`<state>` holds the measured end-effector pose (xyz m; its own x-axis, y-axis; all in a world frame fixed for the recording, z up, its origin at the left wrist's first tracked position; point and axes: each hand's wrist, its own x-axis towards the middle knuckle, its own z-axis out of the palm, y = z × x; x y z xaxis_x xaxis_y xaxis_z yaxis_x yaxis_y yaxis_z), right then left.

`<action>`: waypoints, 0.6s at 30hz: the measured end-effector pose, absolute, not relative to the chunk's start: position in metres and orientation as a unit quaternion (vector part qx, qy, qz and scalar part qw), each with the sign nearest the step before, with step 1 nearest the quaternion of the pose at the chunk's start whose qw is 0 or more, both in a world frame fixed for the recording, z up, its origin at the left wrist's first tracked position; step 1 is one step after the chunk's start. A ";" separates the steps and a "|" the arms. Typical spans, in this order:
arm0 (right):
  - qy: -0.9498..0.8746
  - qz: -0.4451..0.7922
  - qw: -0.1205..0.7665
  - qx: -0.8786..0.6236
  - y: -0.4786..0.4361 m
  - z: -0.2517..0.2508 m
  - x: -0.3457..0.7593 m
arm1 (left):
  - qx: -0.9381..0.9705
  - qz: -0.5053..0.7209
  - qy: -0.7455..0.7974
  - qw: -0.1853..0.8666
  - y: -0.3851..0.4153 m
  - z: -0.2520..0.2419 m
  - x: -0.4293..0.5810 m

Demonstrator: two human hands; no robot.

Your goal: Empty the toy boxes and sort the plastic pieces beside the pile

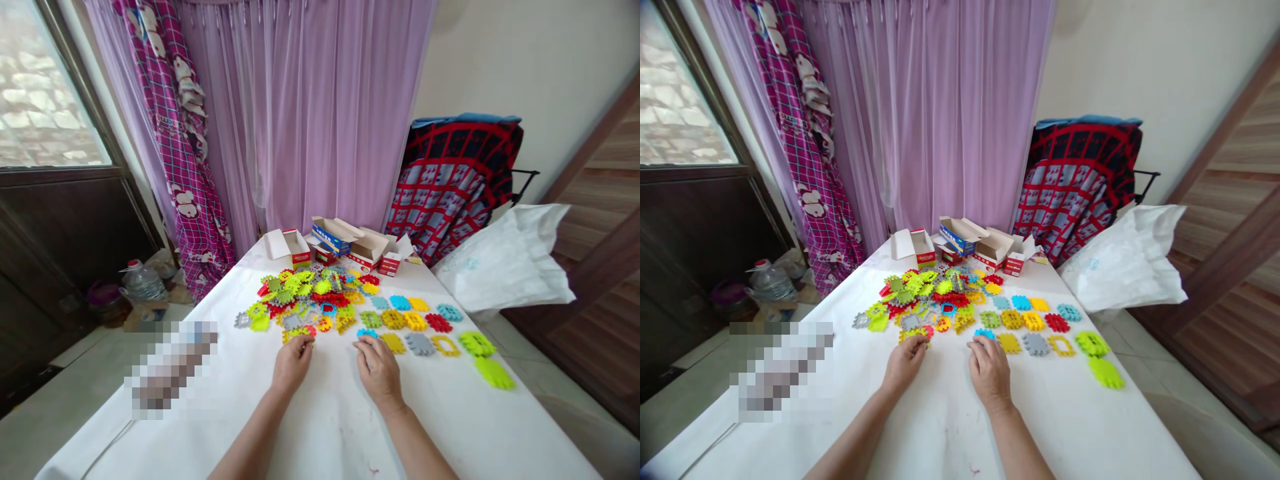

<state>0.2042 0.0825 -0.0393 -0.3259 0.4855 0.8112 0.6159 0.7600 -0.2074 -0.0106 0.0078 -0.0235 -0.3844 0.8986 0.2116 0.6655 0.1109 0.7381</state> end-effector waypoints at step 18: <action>-0.830 -0.112 0.340 -0.429 0.080 -0.034 0.196 | 0.589 0.328 0.721 0.158 0.001 -0.008 -0.008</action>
